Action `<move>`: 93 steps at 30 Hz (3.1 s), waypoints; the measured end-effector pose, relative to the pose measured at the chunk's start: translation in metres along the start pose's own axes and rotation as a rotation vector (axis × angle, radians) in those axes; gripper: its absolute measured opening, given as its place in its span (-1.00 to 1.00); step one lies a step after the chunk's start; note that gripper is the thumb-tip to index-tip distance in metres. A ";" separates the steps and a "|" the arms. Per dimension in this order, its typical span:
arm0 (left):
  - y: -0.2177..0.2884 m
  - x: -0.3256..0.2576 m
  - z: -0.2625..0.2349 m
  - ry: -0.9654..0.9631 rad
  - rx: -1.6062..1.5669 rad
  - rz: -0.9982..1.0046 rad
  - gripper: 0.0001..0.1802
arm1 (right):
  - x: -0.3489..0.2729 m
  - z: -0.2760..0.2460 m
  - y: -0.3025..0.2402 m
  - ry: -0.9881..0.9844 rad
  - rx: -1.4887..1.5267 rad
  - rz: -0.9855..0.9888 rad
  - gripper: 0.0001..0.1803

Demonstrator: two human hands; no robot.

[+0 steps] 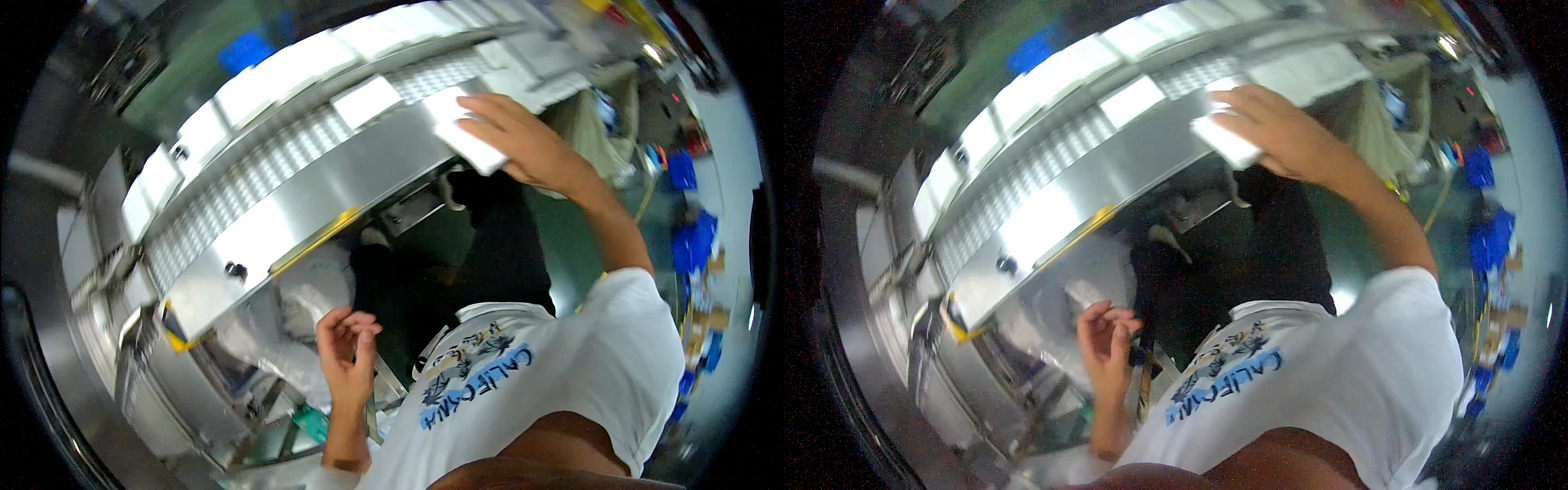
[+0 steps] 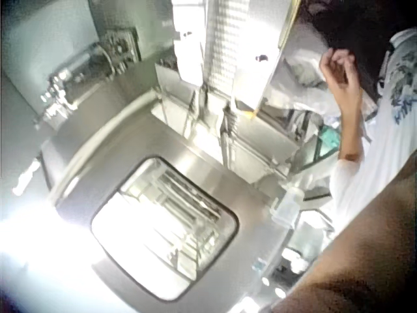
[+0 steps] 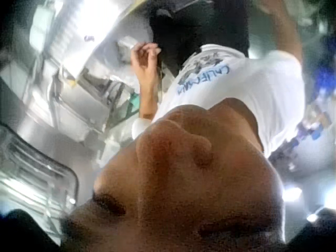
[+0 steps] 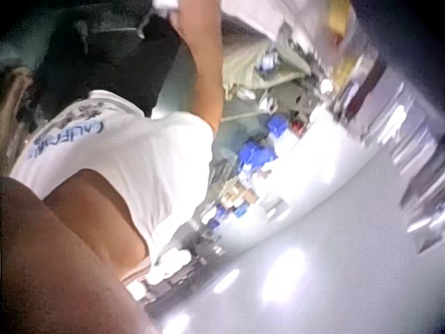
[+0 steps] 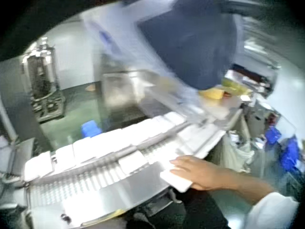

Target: The person handles white rectangular blocks moving along a conveyor belt in a factory setting. They pick up the blocks, inspect them, and place them back onto the line or into a plastic bag. The person also uses a red coiled air hose to clean the machinery.

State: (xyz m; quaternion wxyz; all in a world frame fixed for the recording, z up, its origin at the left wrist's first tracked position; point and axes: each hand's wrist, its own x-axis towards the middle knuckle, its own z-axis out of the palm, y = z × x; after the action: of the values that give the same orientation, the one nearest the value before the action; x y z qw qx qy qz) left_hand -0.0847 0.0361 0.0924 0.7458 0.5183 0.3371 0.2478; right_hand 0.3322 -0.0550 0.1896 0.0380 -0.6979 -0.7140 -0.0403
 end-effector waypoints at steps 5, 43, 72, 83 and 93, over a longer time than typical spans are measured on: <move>0.005 0.002 0.007 -0.030 0.028 0.036 -0.60 | 0.035 -0.003 -0.027 0.280 0.235 0.007 -0.41; 0.001 0.005 0.011 -0.025 0.103 -0.005 -0.65 | 0.105 0.059 0.199 -0.271 0.009 0.703 -0.21; 0.005 -0.002 0.014 0.119 -0.131 -0.186 -0.60 | -0.002 0.011 -0.053 0.284 0.406 0.152 -0.10; 0.006 0.002 0.015 0.118 -0.164 -0.160 -0.44 | -0.046 0.035 0.079 0.053 -0.187 0.131 0.01; 0.012 0.000 0.015 0.085 -0.132 -0.120 -0.42 | 0.107 0.028 0.127 0.242 0.327 0.180 -0.50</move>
State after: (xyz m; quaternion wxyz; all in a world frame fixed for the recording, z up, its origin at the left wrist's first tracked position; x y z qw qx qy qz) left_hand -0.0735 0.0304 0.1069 0.7769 0.4360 0.3819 0.2460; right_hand 0.4570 0.0570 0.1737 0.2395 -0.7334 -0.6362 -0.0037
